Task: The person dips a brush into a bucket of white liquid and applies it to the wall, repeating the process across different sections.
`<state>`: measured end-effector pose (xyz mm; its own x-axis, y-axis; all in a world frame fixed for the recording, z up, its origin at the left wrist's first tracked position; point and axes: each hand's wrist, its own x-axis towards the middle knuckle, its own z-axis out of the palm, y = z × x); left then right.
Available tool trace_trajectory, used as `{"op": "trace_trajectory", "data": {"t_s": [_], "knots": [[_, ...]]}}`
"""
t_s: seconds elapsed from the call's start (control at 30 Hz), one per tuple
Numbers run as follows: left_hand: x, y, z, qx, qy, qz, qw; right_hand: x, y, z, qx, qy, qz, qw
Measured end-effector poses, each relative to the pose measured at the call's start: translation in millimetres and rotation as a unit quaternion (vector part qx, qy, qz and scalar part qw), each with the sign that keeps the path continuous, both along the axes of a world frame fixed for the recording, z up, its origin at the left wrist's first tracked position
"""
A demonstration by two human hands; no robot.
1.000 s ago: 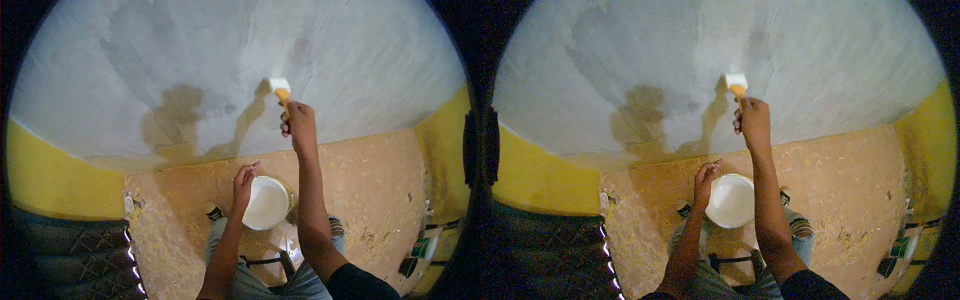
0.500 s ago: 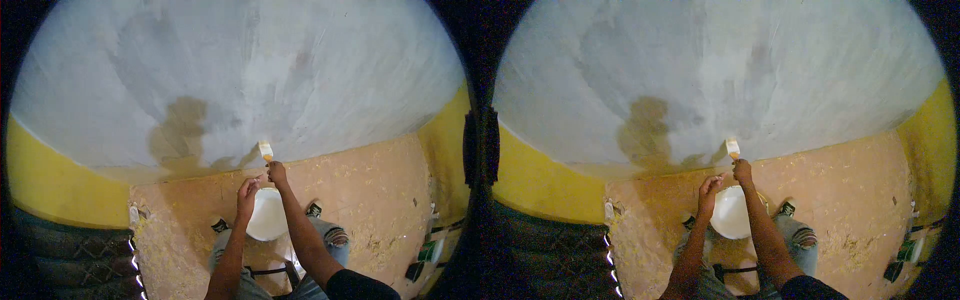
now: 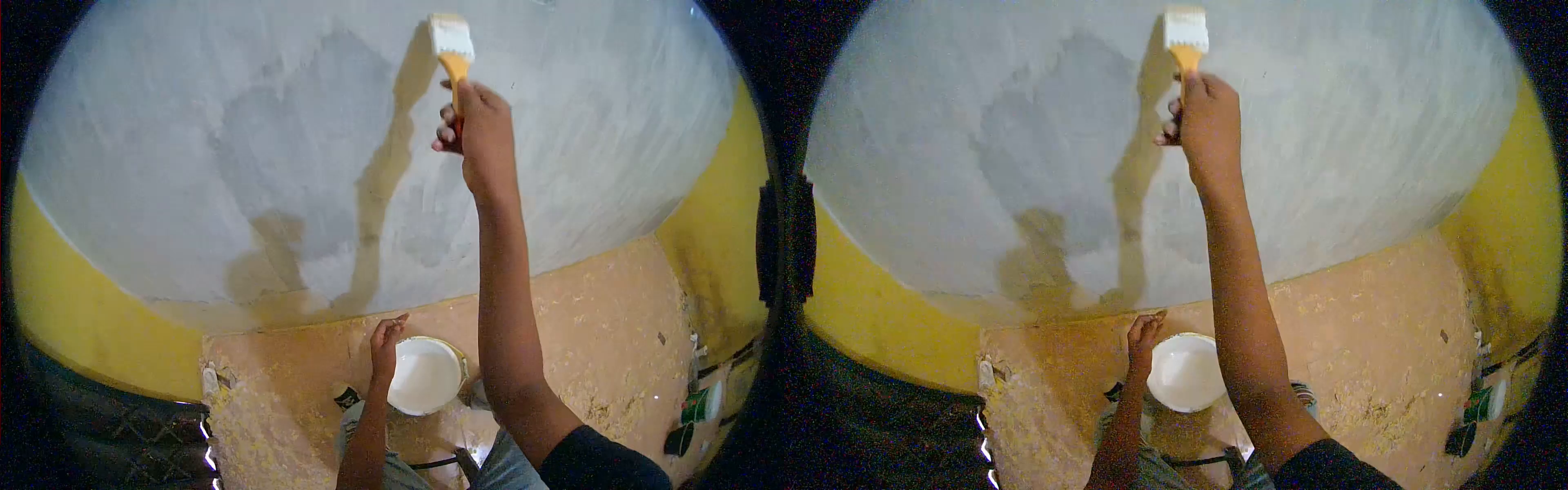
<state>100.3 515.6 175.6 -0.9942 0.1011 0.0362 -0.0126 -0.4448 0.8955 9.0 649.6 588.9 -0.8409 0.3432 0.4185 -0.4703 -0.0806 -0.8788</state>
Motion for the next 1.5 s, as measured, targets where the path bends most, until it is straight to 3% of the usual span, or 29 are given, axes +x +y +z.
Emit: {"op": "trace_trajectory", "data": {"t_s": [0.07,0.2,0.23,0.37,0.4,0.47,0.5,0.53,0.57,0.63,0.7,0.83,0.9,0.93,0.97,1.07,1.1,1.17,1.3,1.37,1.5], "knots": [[0.0,-6.5,-5.0,-0.016,0.017,0.006,1.000,-22.7,13.4,-46.1,0.002,-0.034,-0.008,0.999],[-2.2,-11.9,-6.5,-0.022,0.028,0.014,0.999,-36.3,33.2,-225.9,0.024,-0.139,-0.051,0.989],[-2.8,-12.4,-6.4,-0.022,0.029,0.014,0.999,-18.0,27.8,-247.2,-0.030,-0.208,-0.020,0.978],[1.5,-11.1,5.6,0.012,-0.012,0.003,1.000,3.5,35.8,-298.4,-0.028,-0.291,0.012,0.956],[2.5,-10.8,8.2,0.039,-0.012,-0.002,0.999,8.8,35.0,-276.7,-0.063,-0.310,0.030,0.948],[-1.3,-10.6,-6.5,0.031,-0.002,-0.009,0.999,12.7,38.5,-218.0,-0.001,-0.292,0.047,0.955],[-2.6,-9.0,-11.9,0.023,0.006,-0.014,1.000,8.0,45.2,-183.8,0.078,-0.241,0.025,0.967],[-0.7,-7.5,-9.3,0.024,0.008,-0.014,1.000,-36.4,84.4,-199.6,0.262,-0.062,-0.012,0.963],[1.6,-6.4,-6.9,0.035,0.015,-0.014,0.999,-2.4,53.6,-99.3,0.140,-0.189,0.013,0.972],[6.7,-4.5,1.6,0.043,0.024,-0.013,0.999,-8.1,53.7,-39.3,0.003,-0.191,0.037,0.981],[14.6,-2.4,14.8,0.060,0.019,0.001,0.998,11.5,48.6,-20.3,0.001,-0.126,0.039,0.991],[16.9,-2.1,15.8,0.043,-0.055,0.007,0.998,13.4,54.1,-78.2,0.005,-0.103,0.029,0.994],[15.3,-3.7,1.6,0.027,-0.035,-0.021,0.999,-7.9,69.1,-151.7,0.036,-0.143,0.000,0.989],[15.5,-3.5,-4.2,0.026,-0.033,-0.024,0.999,-20.0,79.7,-200.2,0.126,-0.150,-0.033,0.980],[16.2,-3.6,-9.2,0.007,-0.041,-0.032,0.999,-18.9,76.9,-232.5,0.142,-0.195,-0.078,0.967],[13.8,-2.8,-7.5,-0.015,-0.044,-0.042,0.998,3.8,75.3,-279.4,-0.018,-0.306,0.014,0.952],[14.7,-1.3,-7.5,-0.017,-0.047,-0.044,0.998,8.4,77.4,-284.2,-0.020,-0.307,0.011,0.951],[15.5,4.6,-6.1,-0.025,-0.052,-0.040,0.998,16.8,82.4,-285.9,-0.060,-0.333,0.049,0.940],[18.6,10.8,10.7,-0.062,-0.042,-0.049,0.996,29.9,92.6,-234.7,-0.052,-0.331,0.067,0.940],[18.0,15.2,2.4,-0.064,-0.055,-0.058,0.995,20.2,98.4,-197.9,-0.021,-0.225,0.047,0.973],[21.3,32.4,9.3,-0.044,-0.070,-0.023,0.996,19.6,99.6,-105.9,-0.038,-0.160,0.012,0.986]]}}
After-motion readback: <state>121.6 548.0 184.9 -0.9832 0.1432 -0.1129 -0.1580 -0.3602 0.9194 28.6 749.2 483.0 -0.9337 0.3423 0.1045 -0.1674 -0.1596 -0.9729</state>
